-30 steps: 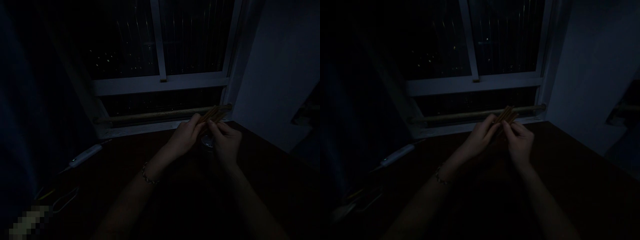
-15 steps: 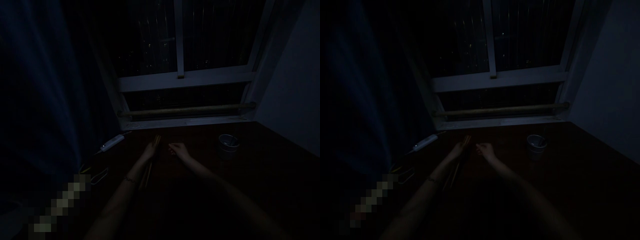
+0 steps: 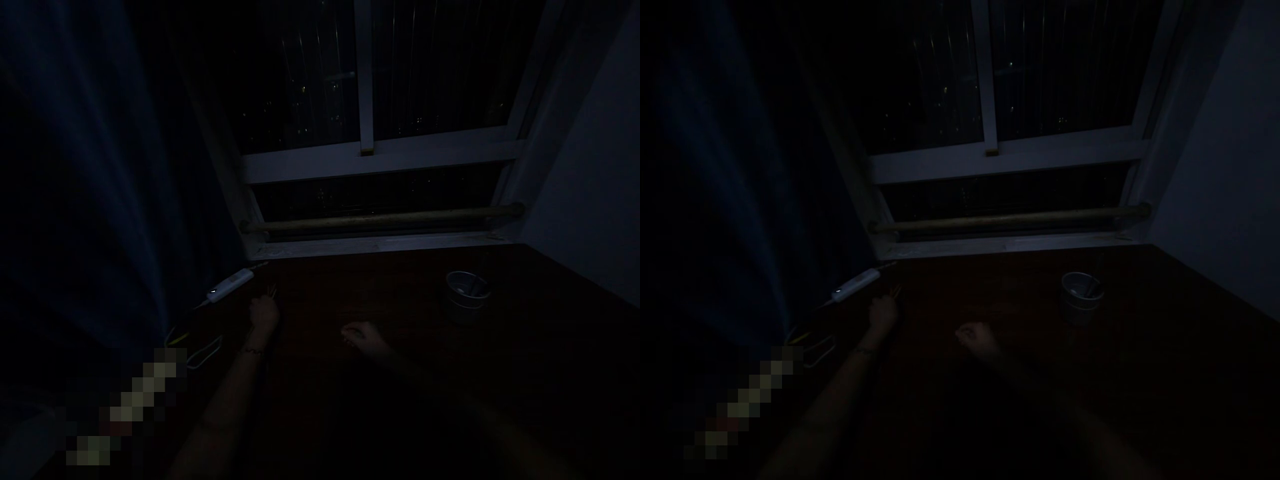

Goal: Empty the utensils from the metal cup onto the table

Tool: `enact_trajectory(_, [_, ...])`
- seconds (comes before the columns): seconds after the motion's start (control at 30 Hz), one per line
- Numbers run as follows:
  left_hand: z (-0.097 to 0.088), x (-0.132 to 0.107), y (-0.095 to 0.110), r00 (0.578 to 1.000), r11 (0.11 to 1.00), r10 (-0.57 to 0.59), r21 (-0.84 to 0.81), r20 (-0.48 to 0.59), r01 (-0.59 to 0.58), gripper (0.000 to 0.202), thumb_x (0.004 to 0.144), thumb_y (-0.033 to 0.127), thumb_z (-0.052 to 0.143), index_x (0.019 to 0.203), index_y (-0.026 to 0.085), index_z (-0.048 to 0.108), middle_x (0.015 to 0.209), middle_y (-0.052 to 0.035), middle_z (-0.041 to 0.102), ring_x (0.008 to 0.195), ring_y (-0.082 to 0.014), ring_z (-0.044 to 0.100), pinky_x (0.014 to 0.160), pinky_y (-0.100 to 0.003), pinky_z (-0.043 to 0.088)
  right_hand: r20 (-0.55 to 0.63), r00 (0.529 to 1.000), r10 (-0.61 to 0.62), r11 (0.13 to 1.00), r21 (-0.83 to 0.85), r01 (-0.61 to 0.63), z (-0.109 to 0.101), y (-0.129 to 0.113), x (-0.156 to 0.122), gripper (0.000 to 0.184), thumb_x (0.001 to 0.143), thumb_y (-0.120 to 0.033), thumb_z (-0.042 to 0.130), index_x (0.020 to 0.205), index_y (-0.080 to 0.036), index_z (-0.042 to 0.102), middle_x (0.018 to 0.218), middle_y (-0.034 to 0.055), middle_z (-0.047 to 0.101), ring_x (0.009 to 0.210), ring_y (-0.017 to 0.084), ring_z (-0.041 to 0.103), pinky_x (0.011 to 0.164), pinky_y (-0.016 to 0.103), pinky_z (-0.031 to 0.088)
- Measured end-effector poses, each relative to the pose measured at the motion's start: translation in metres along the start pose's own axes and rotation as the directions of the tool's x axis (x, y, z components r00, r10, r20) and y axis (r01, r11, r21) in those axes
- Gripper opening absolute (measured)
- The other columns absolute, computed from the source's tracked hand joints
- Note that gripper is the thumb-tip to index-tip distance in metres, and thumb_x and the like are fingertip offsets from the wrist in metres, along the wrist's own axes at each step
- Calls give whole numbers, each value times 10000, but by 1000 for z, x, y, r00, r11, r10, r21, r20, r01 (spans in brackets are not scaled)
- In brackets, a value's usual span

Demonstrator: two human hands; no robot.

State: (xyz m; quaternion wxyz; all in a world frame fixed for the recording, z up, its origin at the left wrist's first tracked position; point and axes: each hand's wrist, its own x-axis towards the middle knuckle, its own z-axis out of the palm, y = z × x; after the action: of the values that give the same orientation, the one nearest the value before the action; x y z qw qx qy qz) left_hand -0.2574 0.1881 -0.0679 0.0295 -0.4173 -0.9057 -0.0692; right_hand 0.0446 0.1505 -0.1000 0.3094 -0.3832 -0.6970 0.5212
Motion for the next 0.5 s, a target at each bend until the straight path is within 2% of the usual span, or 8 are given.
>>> enact_trajectory(0.1, [12,-3,-1,998,999,-17,32,-60,19,457,894,143,199,1113,3,575,1179,-251,497,1150,-350,493,848,-403,442,-25,993,-112,983,-152,107,2,4,-3,244,852,-337,562,935,-146,689,968,99,694,884,214,646,794,330,487])
enact_trajectory(0.23, [21,-5,-6,997,999,-12,40,-74,15,469,895,158,196,1166,4,546,1207,-244,484,1154,-360,461,863,-432,433,-7,988,-154,947,-286,145,2,1,-5,249,867,-325,560,949,-136,700,965,100,689,865,214,643,783,321,480])
enact_trajectory(0.37, [19,-5,-4,999,999,-28,20,-43,29,491,893,154,189,1221,-36,502,1232,-259,479,1172,-339,436,855,-397,431,-2,987,-164,939,-308,155,0,-5,-8,224,879,-298,565,945,-132,700,979,97,687,882,210,638,794,315,472])
enact_trajectory(0.5, [9,-4,2,987,987,-158,31,16,157,486,882,152,216,1200,30,562,1283,-243,456,1171,-339,428,862,-454,417,-3,989,-150,939,-312,142,-1,-10,-11,190,874,-274,580,948,-142,695,973,85,689,879,201,637,806,311,469])
